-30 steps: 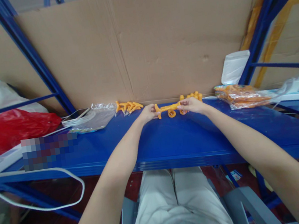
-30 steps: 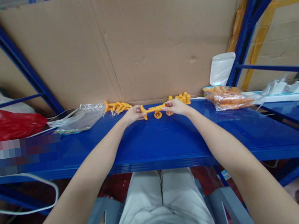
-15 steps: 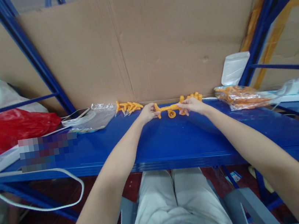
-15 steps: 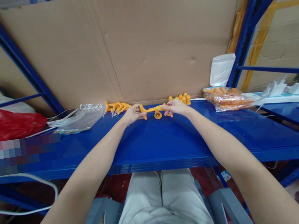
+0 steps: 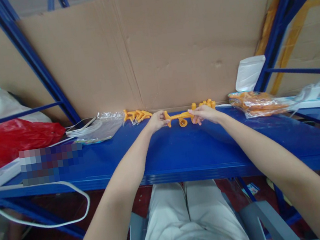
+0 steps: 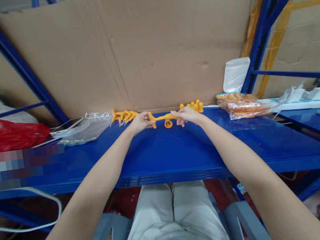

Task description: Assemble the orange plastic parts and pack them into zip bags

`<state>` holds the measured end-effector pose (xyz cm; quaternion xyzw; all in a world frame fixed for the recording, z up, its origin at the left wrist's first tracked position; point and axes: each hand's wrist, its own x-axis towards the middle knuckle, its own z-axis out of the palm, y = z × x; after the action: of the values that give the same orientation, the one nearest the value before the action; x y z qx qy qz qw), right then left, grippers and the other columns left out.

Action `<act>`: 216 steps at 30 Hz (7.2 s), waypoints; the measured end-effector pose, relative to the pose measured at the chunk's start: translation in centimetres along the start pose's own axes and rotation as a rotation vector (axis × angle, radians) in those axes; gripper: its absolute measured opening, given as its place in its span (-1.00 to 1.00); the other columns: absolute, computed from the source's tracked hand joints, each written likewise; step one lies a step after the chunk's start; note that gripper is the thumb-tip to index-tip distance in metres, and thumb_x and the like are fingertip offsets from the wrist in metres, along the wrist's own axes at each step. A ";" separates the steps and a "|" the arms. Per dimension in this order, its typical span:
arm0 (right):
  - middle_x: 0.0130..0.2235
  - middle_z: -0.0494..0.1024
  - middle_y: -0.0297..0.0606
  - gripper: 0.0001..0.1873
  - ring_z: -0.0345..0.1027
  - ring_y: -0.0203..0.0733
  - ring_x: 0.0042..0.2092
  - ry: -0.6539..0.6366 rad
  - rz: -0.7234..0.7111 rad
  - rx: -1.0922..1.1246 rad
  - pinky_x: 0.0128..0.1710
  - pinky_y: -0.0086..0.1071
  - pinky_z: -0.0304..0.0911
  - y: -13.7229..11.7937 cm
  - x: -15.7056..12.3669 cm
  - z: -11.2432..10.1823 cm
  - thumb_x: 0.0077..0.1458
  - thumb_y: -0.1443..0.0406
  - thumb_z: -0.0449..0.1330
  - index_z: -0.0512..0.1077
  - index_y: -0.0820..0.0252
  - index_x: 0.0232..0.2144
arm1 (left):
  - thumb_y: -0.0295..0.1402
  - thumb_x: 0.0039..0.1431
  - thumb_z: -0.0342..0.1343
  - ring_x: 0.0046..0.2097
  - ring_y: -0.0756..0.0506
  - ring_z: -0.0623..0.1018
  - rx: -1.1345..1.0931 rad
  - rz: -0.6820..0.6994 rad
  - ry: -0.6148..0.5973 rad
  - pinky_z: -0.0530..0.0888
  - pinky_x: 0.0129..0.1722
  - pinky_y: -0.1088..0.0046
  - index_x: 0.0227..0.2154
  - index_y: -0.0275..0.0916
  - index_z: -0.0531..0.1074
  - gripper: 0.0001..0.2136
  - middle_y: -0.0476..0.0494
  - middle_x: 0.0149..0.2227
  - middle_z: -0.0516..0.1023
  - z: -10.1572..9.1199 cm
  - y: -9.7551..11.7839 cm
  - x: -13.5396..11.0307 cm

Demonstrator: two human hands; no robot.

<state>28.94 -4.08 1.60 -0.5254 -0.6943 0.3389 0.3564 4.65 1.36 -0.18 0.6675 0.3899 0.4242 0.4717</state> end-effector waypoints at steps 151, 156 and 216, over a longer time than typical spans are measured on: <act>-0.62 0.51 -0.17 -0.35 0.44 -0.25 -0.56 0.106 0.145 -0.764 -0.48 -0.47 0.31 -2.5 -1.2 3.9 0.27 -0.04 -0.06 0.54 0.28 -0.55 | -0.44 0.22 0.07 -0.10 -0.13 0.54 1.085 0.409 -0.019 0.45 -0.03 0.35 -0.22 -0.25 0.51 -0.86 -0.19 -0.18 0.56 4.5 0.6 -1.8; -0.65 0.50 -0.18 -0.42 0.46 -0.20 -0.52 0.186 0.155 -0.723 -0.46 -0.46 0.32 -2.5 -1.1 3.9 0.24 -0.02 -0.01 0.58 0.30 -0.43 | -0.44 0.22 0.07 -0.14 -0.13 0.55 1.130 0.348 0.034 0.46 -0.09 0.39 -0.23 -0.28 0.52 -0.85 -0.20 -0.20 0.57 4.8 0.9 -1.9; -0.22 0.63 -0.04 -0.65 0.52 0.03 -0.12 -0.068 0.002 -0.960 -0.11 -0.29 0.33 -0.2 0.0 1.1 0.28 0.23 0.04 0.58 0.29 -0.23 | -0.42 0.21 0.07 0.20 -0.16 0.44 0.992 0.370 -0.169 0.31 0.21 0.28 0.10 -0.29 0.39 -0.62 -0.28 0.16 0.46 2.2 -0.3 -0.7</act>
<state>27.94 -4.19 1.18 -0.6200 -0.7830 -0.0028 0.0504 6.41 0.16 -1.03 0.8996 0.3802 0.2097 0.0469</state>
